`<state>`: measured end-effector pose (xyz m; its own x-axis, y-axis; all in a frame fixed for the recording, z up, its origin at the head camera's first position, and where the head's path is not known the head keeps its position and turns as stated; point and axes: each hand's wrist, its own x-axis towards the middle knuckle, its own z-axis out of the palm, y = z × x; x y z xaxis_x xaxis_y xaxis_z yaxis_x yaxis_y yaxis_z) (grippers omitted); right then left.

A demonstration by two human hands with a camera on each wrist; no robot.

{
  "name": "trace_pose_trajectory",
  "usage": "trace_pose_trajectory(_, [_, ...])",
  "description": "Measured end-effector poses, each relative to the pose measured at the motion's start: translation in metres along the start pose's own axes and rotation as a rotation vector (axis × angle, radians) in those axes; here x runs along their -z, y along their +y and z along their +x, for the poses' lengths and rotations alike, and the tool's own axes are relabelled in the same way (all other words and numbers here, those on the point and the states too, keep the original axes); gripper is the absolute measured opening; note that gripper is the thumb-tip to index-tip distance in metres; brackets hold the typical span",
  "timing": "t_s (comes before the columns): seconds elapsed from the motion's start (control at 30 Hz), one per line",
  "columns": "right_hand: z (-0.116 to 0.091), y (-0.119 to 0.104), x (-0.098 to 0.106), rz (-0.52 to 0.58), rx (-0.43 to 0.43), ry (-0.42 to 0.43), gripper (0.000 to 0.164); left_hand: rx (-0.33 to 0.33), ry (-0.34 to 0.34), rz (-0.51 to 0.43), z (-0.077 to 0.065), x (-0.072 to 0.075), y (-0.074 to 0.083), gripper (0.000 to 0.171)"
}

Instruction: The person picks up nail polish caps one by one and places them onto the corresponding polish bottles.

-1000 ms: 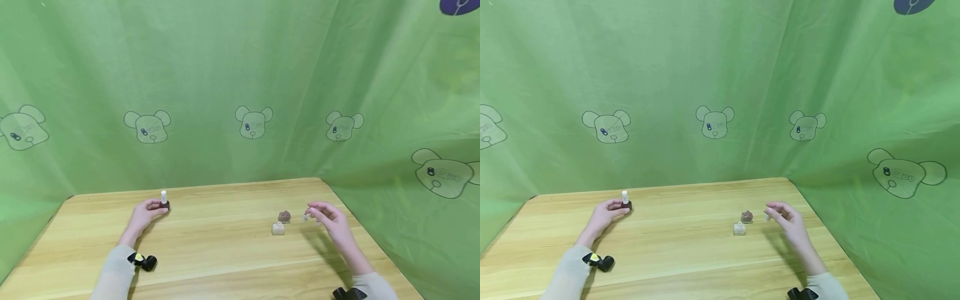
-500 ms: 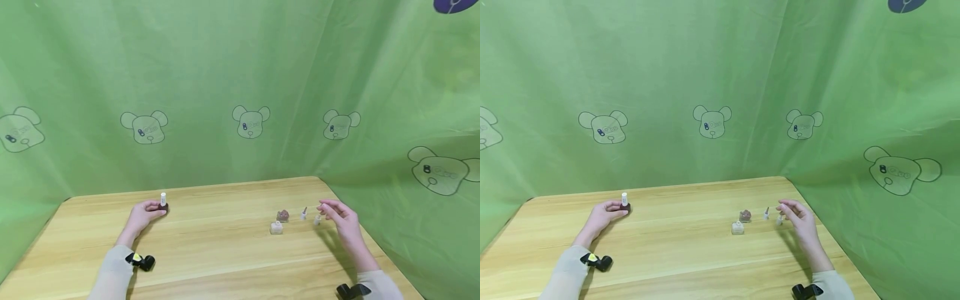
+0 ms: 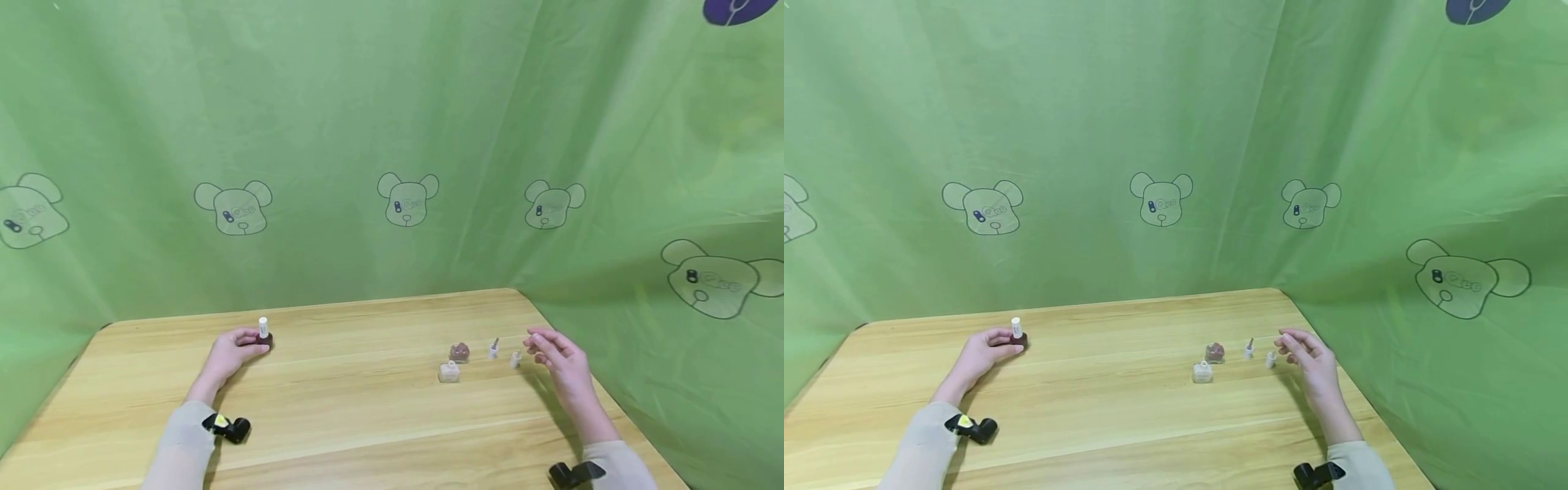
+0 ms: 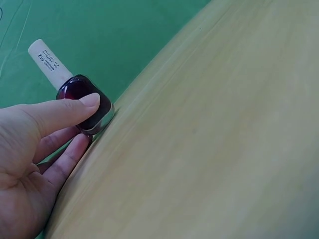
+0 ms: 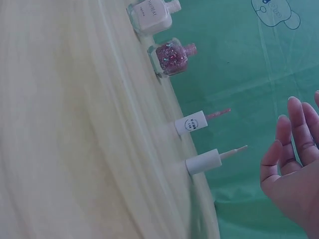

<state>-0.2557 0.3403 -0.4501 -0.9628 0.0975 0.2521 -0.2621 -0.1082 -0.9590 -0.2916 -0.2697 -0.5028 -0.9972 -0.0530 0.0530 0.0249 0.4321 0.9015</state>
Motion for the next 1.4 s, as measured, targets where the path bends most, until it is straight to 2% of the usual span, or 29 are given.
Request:
trace_pose_trajectory(0.27, [-0.001, 0.005, 0.003, 0.031, -0.039, -0.004, 0.020, -0.033, -0.007, 0.040, 0.000, 0.001, -0.001, 0.048])
trace_pose_trajectory(0.43, [-0.002, 0.008, 0.003, 0.054, -0.062, 0.008, 0.023, -0.038, -0.020, 0.027, -0.001, 0.002, -0.002, 0.052])
trace_pose_trajectory(0.63, [-0.002, 0.012, 0.003, 0.029, -0.052, 0.034, 0.029, -0.024, -0.042, -0.012, -0.006, 0.005, 0.001, 0.061])
trace_pose_trajectory(0.83, [-0.002, 0.014, 0.003, 0.035, -0.077, 0.054, 0.034, -0.048, -0.064, -0.005, -0.012, 0.015, 0.007, 0.065])
trace_pose_trajectory(0.97, [-0.001, 0.017, 0.005, -0.015, -0.102, 0.056, 0.039, -0.054, -0.078, 0.038, -0.018, 0.025, 0.014, 0.065])
trace_pose_trajectory(1.13, [0.000, 0.021, 0.008, -0.109, -0.156, 0.014, 0.046, -0.035, -0.128, 0.097, -0.027, 0.038, 0.025, 0.060])
trace_pose_trajectory(1.27, [0.001, 0.022, 0.010, -0.169, -0.212, -0.031, 0.053, -0.005, -0.206, 0.099, -0.033, 0.049, 0.035, 0.057])
trace_pose_trajectory(1.4, [0.002, 0.024, 0.010, -0.210, -0.269, -0.048, 0.057, -0.013, -0.266, 0.120, -0.040, 0.058, 0.051, 0.057])
